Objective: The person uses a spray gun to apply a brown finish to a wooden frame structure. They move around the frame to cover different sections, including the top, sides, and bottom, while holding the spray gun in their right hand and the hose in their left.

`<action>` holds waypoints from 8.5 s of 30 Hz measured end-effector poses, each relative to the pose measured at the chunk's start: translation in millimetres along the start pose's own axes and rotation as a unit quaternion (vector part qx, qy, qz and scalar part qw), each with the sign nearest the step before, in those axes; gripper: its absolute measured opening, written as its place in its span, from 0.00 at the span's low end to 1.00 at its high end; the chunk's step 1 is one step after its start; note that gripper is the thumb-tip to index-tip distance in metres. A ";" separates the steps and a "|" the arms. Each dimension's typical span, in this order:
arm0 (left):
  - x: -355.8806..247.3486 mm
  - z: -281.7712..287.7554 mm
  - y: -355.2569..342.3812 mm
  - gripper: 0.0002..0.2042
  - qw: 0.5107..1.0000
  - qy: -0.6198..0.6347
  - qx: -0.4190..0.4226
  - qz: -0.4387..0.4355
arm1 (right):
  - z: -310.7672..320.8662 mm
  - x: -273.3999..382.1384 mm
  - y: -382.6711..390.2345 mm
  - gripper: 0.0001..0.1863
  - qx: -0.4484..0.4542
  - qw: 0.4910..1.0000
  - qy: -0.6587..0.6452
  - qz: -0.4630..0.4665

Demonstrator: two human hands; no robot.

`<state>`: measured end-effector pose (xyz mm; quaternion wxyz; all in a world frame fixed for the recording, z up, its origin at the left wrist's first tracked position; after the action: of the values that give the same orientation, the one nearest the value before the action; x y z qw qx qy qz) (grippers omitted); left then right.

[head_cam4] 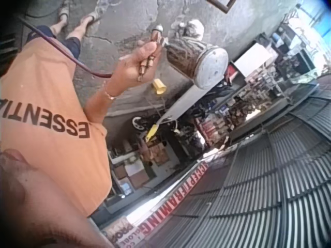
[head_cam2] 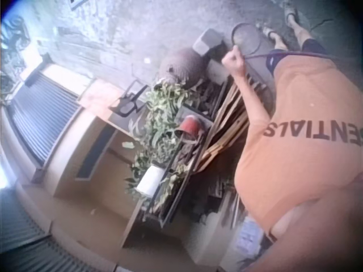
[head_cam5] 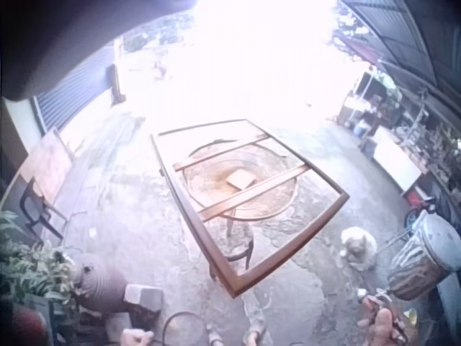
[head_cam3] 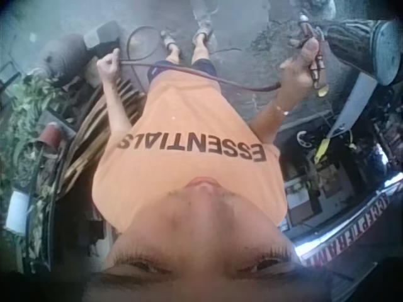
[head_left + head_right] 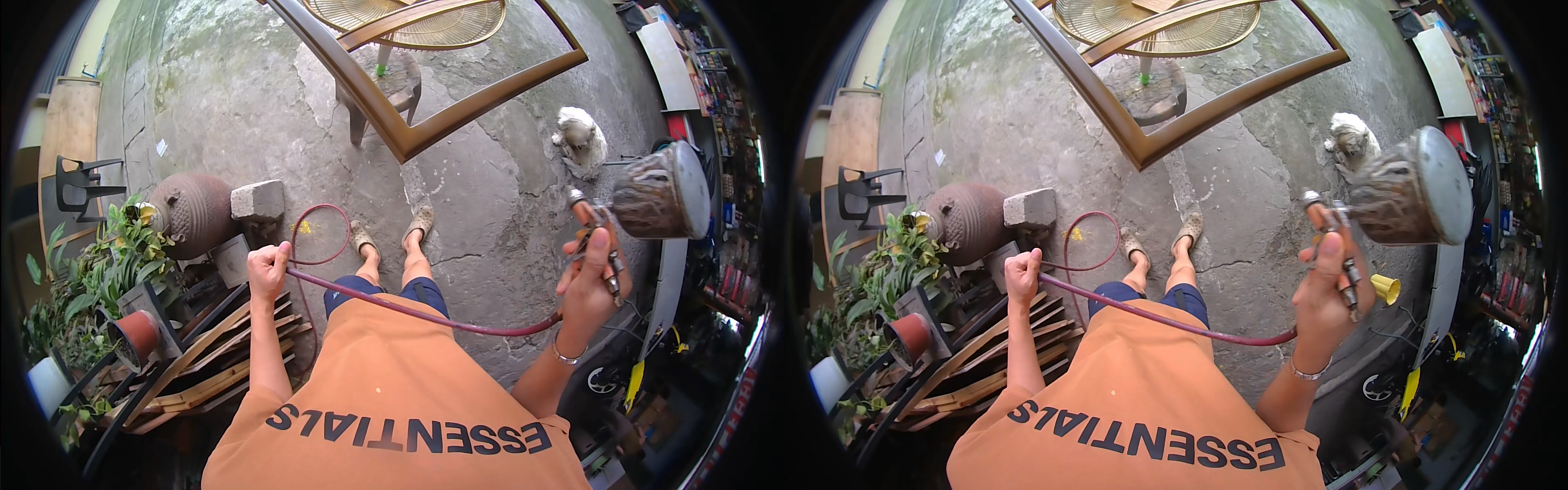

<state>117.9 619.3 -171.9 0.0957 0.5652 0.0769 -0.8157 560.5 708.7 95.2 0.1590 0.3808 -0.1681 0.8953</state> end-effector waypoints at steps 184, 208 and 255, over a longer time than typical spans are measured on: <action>-152.3 -100.3 -72.3 0.25 0.953 -0.009 0.271 -0.138 | -49.1 47.4 -222.7 0.19 0.143 0.983 0.115 -0.004; -126.2 -13.5 -62.4 0.27 0.932 -0.032 0.288 -0.220 | -69.6 117.5 -55.8 0.15 0.210 0.967 0.132 0.053; -222.9 -162.6 -92.1 0.22 0.960 -0.055 0.242 -0.130 | 11.5 -78.2 -411.6 0.20 -0.130 0.983 0.125 0.028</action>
<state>319.5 762.0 -18.2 -0.1469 0.5108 -0.0550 -0.8453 789.1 1059.1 119.2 0.2016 0.2375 -0.2723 0.9104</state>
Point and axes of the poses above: each hand's wrist, its own y-axis away from the middle knuckle, its own z-axis out of the back of the hand, x = y × z, the point moved 9 cm from there along -y, towards the middle knuckle, and after that the axes turned 9 degrees about y, right-handed, at the moved point
